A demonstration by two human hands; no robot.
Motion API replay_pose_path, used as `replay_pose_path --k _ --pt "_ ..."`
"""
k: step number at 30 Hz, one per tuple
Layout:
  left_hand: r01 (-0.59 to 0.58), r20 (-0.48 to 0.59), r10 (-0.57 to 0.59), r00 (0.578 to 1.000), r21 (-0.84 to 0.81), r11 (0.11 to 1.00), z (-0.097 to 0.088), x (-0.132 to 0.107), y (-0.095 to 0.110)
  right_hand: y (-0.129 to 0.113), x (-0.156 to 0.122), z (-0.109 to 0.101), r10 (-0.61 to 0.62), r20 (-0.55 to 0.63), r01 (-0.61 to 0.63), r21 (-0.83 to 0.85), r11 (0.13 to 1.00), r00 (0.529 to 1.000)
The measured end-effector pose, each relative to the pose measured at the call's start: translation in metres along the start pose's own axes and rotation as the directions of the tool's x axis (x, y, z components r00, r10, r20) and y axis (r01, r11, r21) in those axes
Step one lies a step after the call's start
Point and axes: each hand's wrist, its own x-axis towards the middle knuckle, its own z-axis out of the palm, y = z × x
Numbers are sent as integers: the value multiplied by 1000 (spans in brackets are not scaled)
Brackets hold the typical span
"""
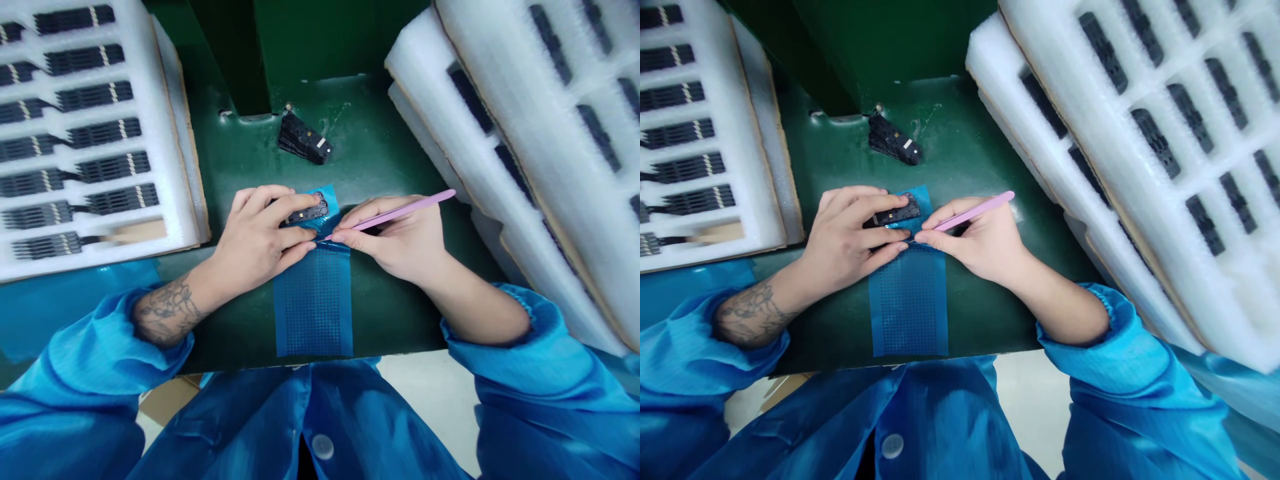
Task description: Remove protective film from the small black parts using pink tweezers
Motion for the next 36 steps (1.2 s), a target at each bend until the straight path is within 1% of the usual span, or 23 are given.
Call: replay_pose_path --k 4,7,10,12,14,18,20,24,28,36 --pt "-7 -10 7 1000 -11 1000 1 0 0 -3 2 0 16 -51 -17 -11 1000 999" --pt "-14 -20 14 1000 -20 1000 0 0 0 -5 5 -1 17 -151 -18 -7 1000 988" --pt "-23 6 23 1000 -18 1000 -2 -1 1 -3 8 -1 17 -261 -11 23 1000 965" --pt "-52 14 53 999 -30 998 -3 -1 1 -1 10 -1 22 -293 -6 53 999 956" --pt "-63 -13 62 998 -56 996 -4 -1 2 1 12 -1 33 -298 -13 70 997 954" --pt "55 -75 -61 995 -84 995 -2 2 2 3 13 0 38 -309 -14 82 997 950" --pt "75 -88 -85 993 -110 991 -1 4 2 4 13 0 34 -310 -6 89 996 950" --pt "37 -108 -55 993 -160 986 -1 5 1 3 13 3 20 -314 2 67 998 949" --pt "21 -107 -38 994 -161 987 -2 4 1 1 13 7 -6 -330 15 26 1000 944" --pt "11 -114 -28 993 -150 989 -1 5 1 -3 15 10 2 -325 -11 -24 1000 946"
